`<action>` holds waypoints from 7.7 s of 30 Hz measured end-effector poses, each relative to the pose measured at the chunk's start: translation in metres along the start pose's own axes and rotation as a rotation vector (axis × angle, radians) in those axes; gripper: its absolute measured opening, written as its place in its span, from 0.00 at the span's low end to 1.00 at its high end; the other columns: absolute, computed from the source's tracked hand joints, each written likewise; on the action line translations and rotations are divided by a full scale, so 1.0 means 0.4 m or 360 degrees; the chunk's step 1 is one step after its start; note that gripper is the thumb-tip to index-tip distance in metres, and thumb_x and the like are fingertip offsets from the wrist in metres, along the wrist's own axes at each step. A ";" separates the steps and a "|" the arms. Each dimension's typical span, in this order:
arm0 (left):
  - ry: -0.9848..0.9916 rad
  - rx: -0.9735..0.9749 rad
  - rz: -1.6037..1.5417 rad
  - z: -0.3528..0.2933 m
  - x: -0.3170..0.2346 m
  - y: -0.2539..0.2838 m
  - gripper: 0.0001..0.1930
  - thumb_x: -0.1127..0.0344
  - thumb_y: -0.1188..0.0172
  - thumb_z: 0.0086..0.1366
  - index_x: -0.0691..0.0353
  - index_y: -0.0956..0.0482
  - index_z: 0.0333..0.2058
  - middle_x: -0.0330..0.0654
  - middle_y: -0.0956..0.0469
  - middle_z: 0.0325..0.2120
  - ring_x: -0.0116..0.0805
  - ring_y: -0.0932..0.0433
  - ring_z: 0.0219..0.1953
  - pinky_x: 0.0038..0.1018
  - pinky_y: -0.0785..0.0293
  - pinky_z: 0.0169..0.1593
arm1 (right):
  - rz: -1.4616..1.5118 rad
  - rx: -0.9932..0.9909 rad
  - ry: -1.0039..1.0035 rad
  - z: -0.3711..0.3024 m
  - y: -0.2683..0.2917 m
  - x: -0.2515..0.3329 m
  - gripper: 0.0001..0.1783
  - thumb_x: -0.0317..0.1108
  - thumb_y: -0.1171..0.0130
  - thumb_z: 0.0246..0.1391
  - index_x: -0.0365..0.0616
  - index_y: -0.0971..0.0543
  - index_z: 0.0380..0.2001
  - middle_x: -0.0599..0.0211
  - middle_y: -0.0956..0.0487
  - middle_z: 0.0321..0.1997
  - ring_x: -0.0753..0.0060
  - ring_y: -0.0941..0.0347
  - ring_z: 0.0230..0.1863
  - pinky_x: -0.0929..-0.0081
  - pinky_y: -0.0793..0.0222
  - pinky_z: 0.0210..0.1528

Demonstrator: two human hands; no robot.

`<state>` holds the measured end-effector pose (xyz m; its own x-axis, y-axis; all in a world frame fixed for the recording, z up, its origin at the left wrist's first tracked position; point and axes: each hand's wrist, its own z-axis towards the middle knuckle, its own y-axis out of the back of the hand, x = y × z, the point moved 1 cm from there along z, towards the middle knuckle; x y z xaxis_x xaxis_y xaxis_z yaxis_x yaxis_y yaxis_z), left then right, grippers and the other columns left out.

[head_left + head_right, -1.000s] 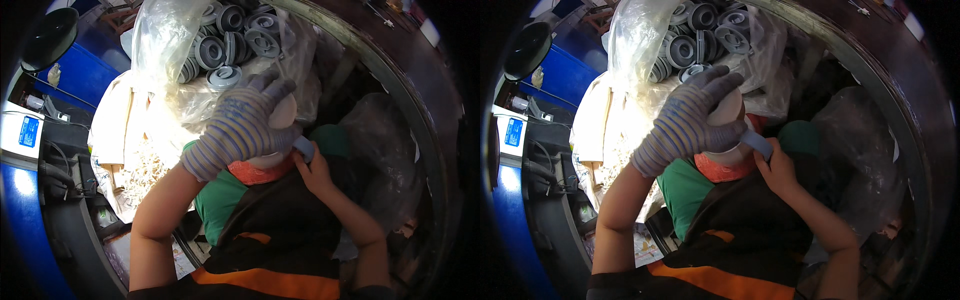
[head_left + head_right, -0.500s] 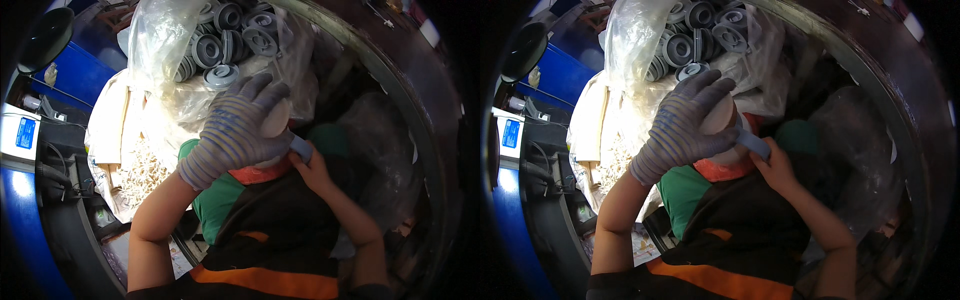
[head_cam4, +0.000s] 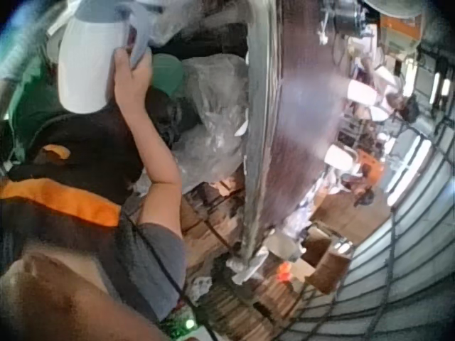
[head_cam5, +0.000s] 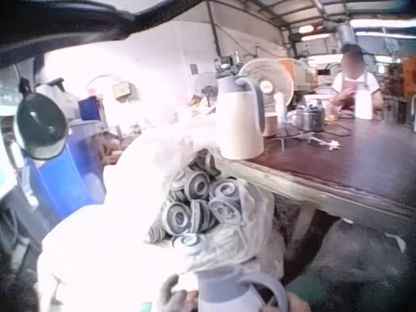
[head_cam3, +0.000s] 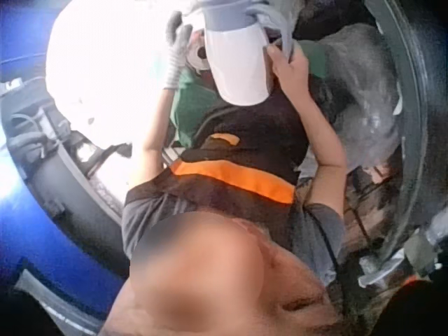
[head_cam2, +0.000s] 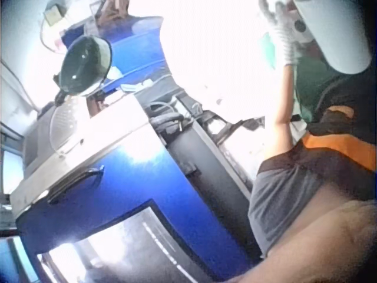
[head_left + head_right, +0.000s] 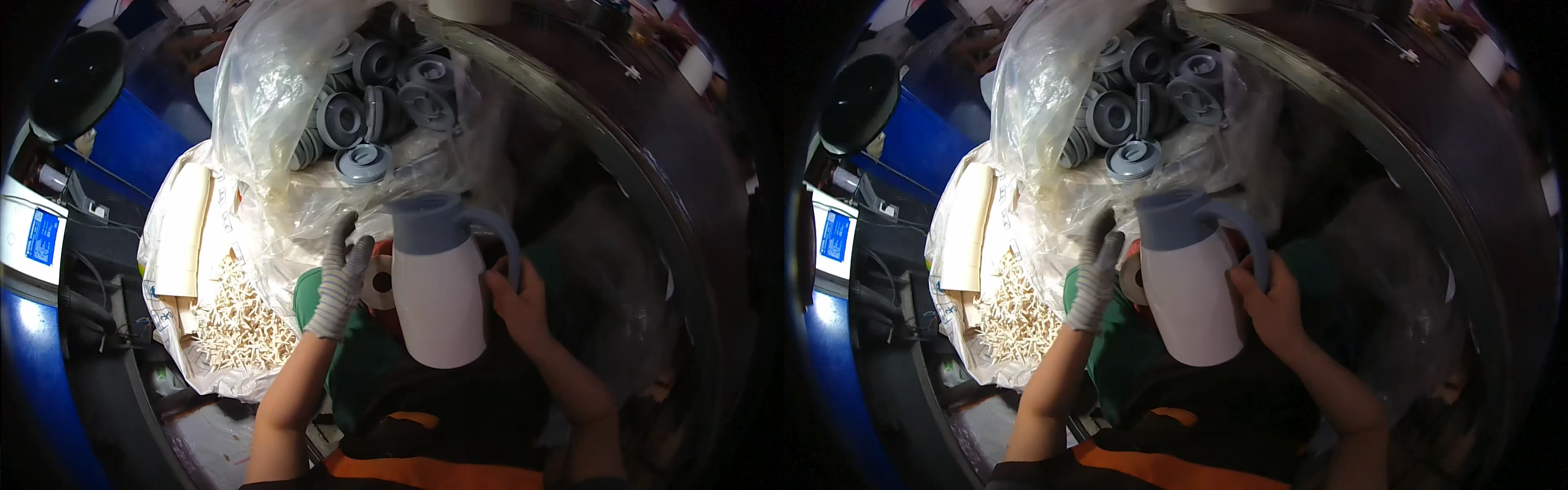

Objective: The person repeatedly picks up white pitcher bodies and gray lids, inserts a small white insert into each pitcher, and secures the lid. The assembled pitchers are placed on a nearby table. The person handles the items one at a time throughout the clip.

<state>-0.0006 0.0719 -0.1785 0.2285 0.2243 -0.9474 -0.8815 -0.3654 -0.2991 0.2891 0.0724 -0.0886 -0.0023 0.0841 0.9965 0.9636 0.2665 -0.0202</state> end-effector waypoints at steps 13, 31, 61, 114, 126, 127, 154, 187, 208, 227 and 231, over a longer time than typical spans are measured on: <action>0.0427 -0.0024 0.0798 -0.092 -0.252 0.239 0.20 0.66 0.37 0.56 0.67 0.24 0.47 0.48 0.33 0.56 0.39 0.34 0.56 0.33 0.36 0.58 | -0.0359 0.0375 0.0199 0.429 -0.198 0.018 0.14 0.38 0.47 0.59 0.38 0.25 0.39 0.65 0.23 0.34 0.77 0.28 0.30 0.78 0.31 0.34; 0.0524 -0.0611 0.0905 -0.148 -0.185 0.394 0.22 0.65 0.40 0.59 0.68 0.28 0.51 0.49 0.31 0.54 0.38 0.32 0.54 0.32 0.35 0.57 | -0.1841 0.0457 0.0299 0.580 0.077 -0.275 0.20 0.39 0.47 0.57 0.40 0.27 0.49 0.48 0.26 0.49 0.49 0.28 0.47 0.58 0.37 0.54; 0.0192 -0.0658 -0.0371 -0.247 -0.176 0.251 0.20 0.68 0.50 0.67 0.69 0.34 0.56 0.49 0.28 0.51 0.35 0.28 0.50 0.30 0.32 0.56 | -0.0874 0.0561 0.0946 0.058 -0.142 0.076 0.40 0.44 0.32 0.35 0.47 0.30 0.56 0.50 0.31 0.54 0.48 0.36 0.57 0.56 0.39 0.58; 0.0320 0.0557 0.0656 -0.181 -0.304 -0.108 0.14 0.68 0.45 0.64 0.68 0.24 0.46 0.44 0.22 0.41 0.27 0.25 0.39 0.23 0.31 0.47 | -0.2021 -0.1562 -0.0150 -0.094 0.563 0.438 0.23 0.47 0.50 0.60 0.42 0.26 0.50 0.53 0.25 0.52 0.53 0.28 0.53 0.61 0.35 0.53; 0.0180 0.0545 0.0812 -0.205 -0.320 -0.094 0.12 0.68 0.47 0.65 0.69 0.22 0.42 0.46 0.23 0.35 0.31 0.24 0.35 0.25 0.26 0.40 | -0.2194 -0.1571 0.0032 -0.094 0.532 0.430 0.22 0.47 0.48 0.57 0.43 0.22 0.46 0.57 0.23 0.49 0.55 0.28 0.52 0.62 0.35 0.53; 0.0178 0.0560 0.0826 -0.205 -0.322 -0.099 0.12 0.68 0.47 0.65 0.70 0.22 0.42 0.46 0.23 0.35 0.31 0.24 0.35 0.25 0.26 0.40 | -0.2198 -0.1576 0.0049 -0.095 0.541 0.426 0.22 0.47 0.48 0.57 0.43 0.22 0.45 0.57 0.23 0.49 0.55 0.28 0.52 0.62 0.35 0.53; 0.0538 -0.0870 0.0307 -0.537 -0.229 0.398 0.16 0.65 0.48 0.67 0.62 0.28 0.51 0.44 0.26 0.49 0.33 0.29 0.50 0.27 0.31 0.53 | -0.1859 0.0763 0.0664 0.121 -0.006 -0.176 0.16 0.37 0.51 0.61 0.39 0.25 0.46 0.52 0.24 0.47 0.53 0.28 0.49 0.64 0.34 0.53; 0.0857 -0.2338 0.1487 -0.953 -0.343 1.025 0.18 0.59 0.47 0.66 0.61 0.29 0.51 0.43 0.27 0.45 0.33 0.29 0.46 0.28 0.30 0.49 | -0.1978 0.0666 0.0632 0.102 -0.020 -0.159 0.13 0.35 0.49 0.59 0.39 0.23 0.41 0.53 0.22 0.42 0.53 0.25 0.45 0.64 0.32 0.47; 0.0553 -0.0424 0.0449 -0.413 -0.327 0.146 0.20 0.56 0.46 0.66 0.61 0.30 0.51 0.43 0.28 0.43 0.34 0.28 0.43 0.29 0.30 0.47 | -0.0081 0.0339 0.0592 -0.061 -0.173 0.082 0.27 0.44 0.29 0.40 0.43 0.31 0.37 0.50 0.44 0.67 0.55 0.40 0.63 0.61 0.34 0.57; -0.0159 0.0086 0.0938 -0.339 -0.491 0.208 0.21 0.67 0.41 0.59 0.63 0.30 0.52 0.44 0.26 0.49 0.42 0.30 0.54 0.36 0.38 0.59 | -0.0679 0.1003 0.0558 -0.160 -0.036 0.055 0.26 0.47 0.25 0.33 0.41 0.26 0.29 0.52 0.27 0.55 0.55 0.26 0.52 0.65 0.28 0.49; 0.0427 -0.0077 0.0404 -0.245 -0.473 0.226 0.27 0.69 0.41 0.59 0.65 0.35 0.57 0.41 0.28 0.53 0.40 0.34 0.57 0.35 0.44 0.64 | -0.0686 0.0993 0.0769 -0.168 -0.115 0.059 0.29 0.47 0.27 0.38 0.42 0.25 0.40 0.51 0.32 0.59 0.56 0.28 0.54 0.65 0.28 0.48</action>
<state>-0.0830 -0.0922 -0.0375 0.1110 -0.1215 -0.9864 -0.9049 -0.4228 -0.0498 0.2628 -0.0024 -0.0589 -0.0815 -0.5196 0.8505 0.5841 0.6665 0.4632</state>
